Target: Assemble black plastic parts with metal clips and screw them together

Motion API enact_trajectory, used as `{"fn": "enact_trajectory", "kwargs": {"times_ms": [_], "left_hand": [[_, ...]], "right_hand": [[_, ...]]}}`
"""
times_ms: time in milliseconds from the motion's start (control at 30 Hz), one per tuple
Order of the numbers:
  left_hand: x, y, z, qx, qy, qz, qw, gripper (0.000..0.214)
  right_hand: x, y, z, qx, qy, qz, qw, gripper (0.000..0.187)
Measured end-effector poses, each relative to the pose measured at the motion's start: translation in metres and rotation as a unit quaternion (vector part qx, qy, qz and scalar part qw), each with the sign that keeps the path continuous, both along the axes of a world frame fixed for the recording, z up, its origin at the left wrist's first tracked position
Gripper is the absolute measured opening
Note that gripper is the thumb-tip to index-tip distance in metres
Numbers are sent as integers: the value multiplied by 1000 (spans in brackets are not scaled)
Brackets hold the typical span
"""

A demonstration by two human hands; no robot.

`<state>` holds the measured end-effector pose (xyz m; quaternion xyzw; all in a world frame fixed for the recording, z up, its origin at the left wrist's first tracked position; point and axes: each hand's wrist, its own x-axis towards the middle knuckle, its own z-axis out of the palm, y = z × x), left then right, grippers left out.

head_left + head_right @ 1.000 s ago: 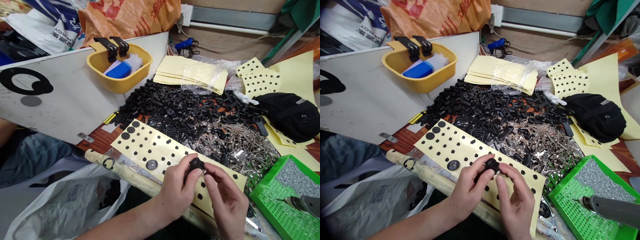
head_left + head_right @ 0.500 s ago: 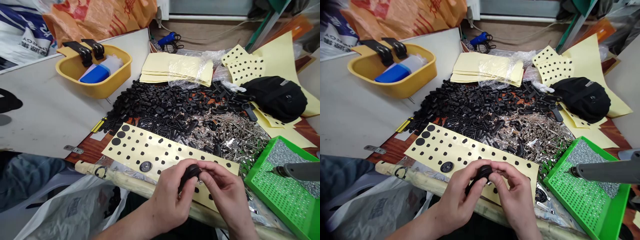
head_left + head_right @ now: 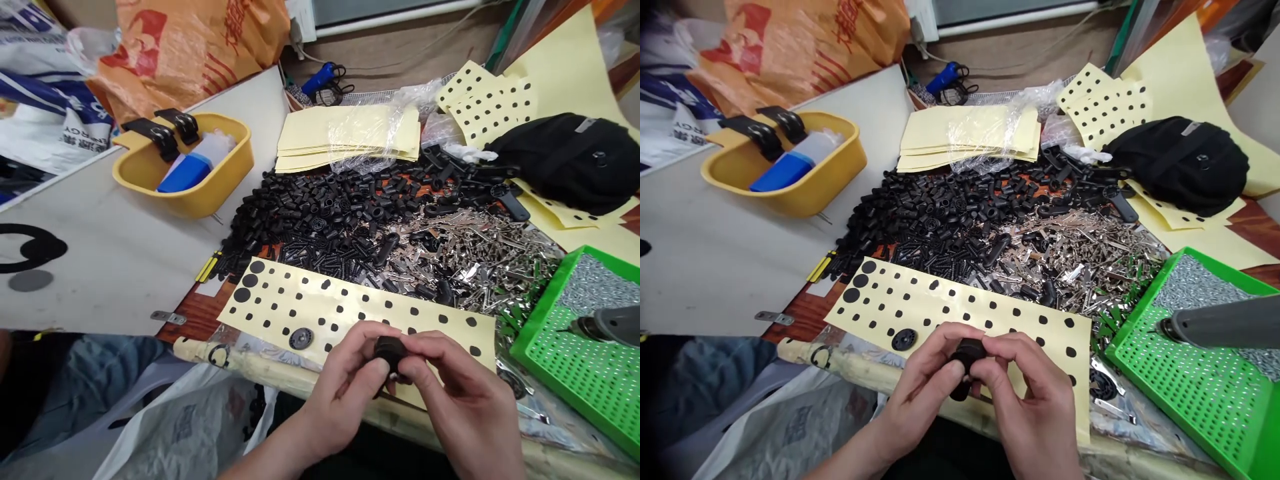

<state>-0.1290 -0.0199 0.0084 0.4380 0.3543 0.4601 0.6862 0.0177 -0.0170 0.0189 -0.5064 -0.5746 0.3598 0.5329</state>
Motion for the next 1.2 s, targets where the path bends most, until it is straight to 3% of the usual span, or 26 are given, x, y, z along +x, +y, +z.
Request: {"fn": "enact_trajectory", "kwargs": {"times_ms": [100,167,300,500,833,933,1067,1200], "left_hand": [[-2,5,-1,-41,-145,-17,988,25],[-1,7,-2,-70,-190,-16,979,24],[4,8,-6,-105,-218,-9,970,23],[14,9,-13,-148,-266,-36,952,24],[30,18,-18,-184,-289,-91,935,24],[30,20,-17,-177,-258,-115,943,28],[35,23,-10,-159,-112,-141,971,35],[54,24,-2,-121,42,-113,985,40]], "right_hand": [[3,-5,2,18,-11,43,999,21],[3,-8,3,42,-48,35,997,25],[2,-11,2,117,-143,1,983,24],[-2,-13,4,186,-205,-57,959,20],[5,-12,3,207,-226,-127,943,18],[13,-15,2,167,-199,-119,958,20],[26,-19,0,16,-55,-135,989,9],[45,-26,-4,-133,100,-124,978,5]]}}
